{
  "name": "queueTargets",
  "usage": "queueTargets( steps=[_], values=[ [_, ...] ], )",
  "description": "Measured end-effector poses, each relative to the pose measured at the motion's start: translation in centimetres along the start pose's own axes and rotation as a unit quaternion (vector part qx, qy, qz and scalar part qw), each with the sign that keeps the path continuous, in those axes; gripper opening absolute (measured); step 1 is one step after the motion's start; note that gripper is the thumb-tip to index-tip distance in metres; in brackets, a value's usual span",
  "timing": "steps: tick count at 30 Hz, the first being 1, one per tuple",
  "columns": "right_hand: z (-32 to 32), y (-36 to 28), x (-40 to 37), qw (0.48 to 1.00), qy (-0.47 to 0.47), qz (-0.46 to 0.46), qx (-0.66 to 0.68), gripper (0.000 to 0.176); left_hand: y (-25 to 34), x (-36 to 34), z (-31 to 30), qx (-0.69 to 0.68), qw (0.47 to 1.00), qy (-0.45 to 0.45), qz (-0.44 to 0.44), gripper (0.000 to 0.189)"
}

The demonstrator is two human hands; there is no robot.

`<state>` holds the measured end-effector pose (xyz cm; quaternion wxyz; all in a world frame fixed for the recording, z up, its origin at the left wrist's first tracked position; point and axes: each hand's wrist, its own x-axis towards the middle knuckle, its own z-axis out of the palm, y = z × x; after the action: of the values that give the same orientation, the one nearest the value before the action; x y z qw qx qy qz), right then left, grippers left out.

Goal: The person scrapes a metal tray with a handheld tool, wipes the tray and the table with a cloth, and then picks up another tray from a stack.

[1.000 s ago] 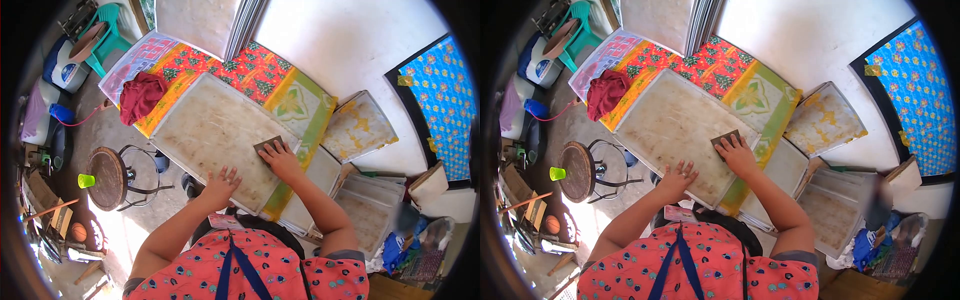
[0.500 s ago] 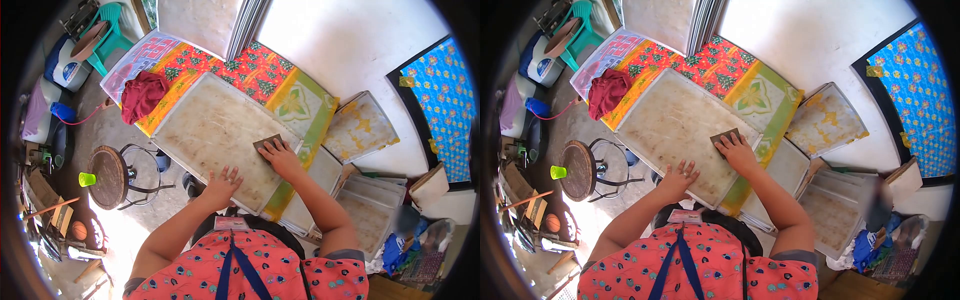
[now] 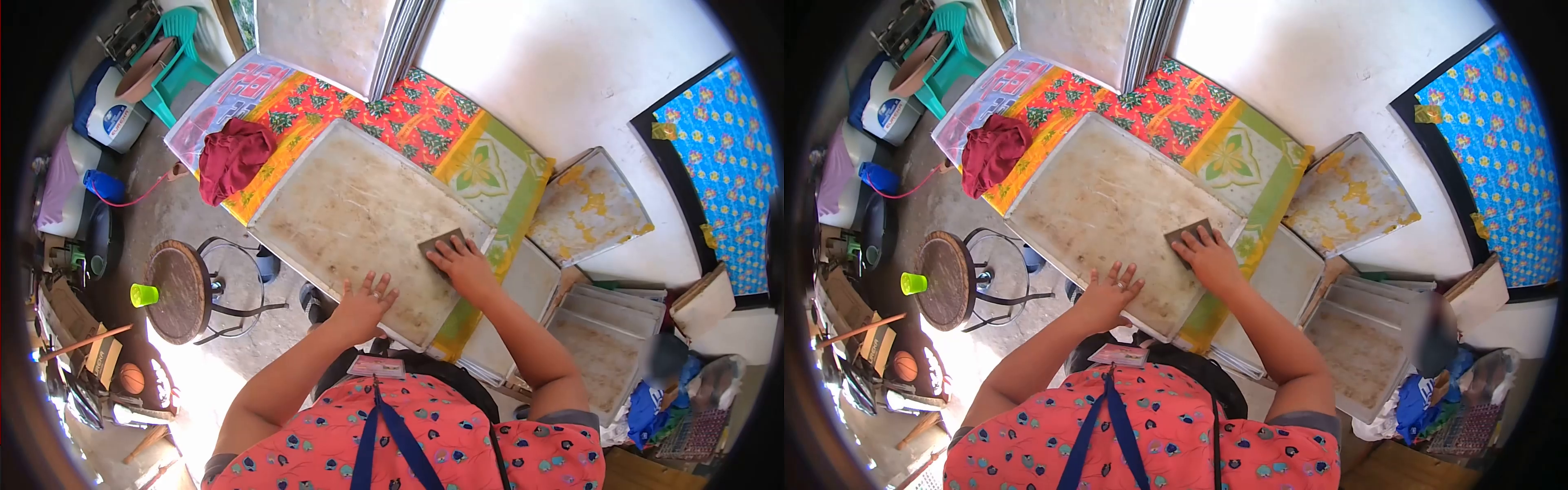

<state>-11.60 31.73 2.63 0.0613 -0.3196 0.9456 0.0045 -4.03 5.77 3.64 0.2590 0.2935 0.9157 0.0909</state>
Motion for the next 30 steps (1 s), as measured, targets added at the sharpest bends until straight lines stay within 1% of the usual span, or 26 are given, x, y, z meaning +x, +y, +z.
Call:
queueTargets(
  steps=[3,7,10,11,14,17,20,24,25,28,30],
  values=[
    [-0.7,1.1,1.3,0.997,0.000,0.079,0.019,0.046,0.1,-0.1,-0.2,0.010,1.000,-0.001,-0.001,0.095],
    [-0.1,-1.5,0.2,0.996,-0.052,0.066,0.015,0.046,-0.1,-0.1,-0.2,0.010,1.000,0.001,0.001,0.095],
    [-1.1,-1.2,0.7,0.990,-0.029,0.137,-0.012,0.047,0.2,0.0,0.0,0.008,1.000,-0.006,0.005,0.095],
    [-1.0,-1.1,1.1,0.990,-0.011,0.137,-0.036,0.046,0.2,0.0,-0.1,0.010,1.000,-0.008,0.004,0.095],
    [-0.4,-2.7,0.6,0.997,-0.028,0.075,-0.024,0.044,-0.1,0.0,-0.2,0.011,1.000,-0.003,0.003,0.095],
    [0.2,-1.6,1.4,0.992,-0.026,0.124,-0.021,0.045,0.0,0.0,-0.1,0.013,1.000,-0.004,0.008,0.094],
    [-0.4,-2.2,2.0,0.988,-0.047,0.142,-0.038,0.047,0.0,0.1,-0.1,0.009,1.000,0.004,0.004,0.094],
    [-1.1,-2.4,2.3,0.991,-0.010,0.135,-0.007,0.045,-0.1,0.0,0.0,0.013,1.000,0.006,0.009,0.094],
    [-1.8,-1.8,2.6,0.988,-0.032,0.151,0.015,0.044,0.0,-0.1,0.0,0.011,1.000,0.005,0.008,0.094],
    [-2.1,-3.8,2.5,0.987,-0.071,0.144,-0.017,0.044,-0.1,-0.1,-0.2,0.010,1.000,0.006,0.005,0.095],
    [-1.3,-3.9,2.1,0.990,-0.030,0.133,-0.032,0.044,0.0,-0.1,0.0,0.008,1.000,0.009,0.005,0.095]
  ],
)
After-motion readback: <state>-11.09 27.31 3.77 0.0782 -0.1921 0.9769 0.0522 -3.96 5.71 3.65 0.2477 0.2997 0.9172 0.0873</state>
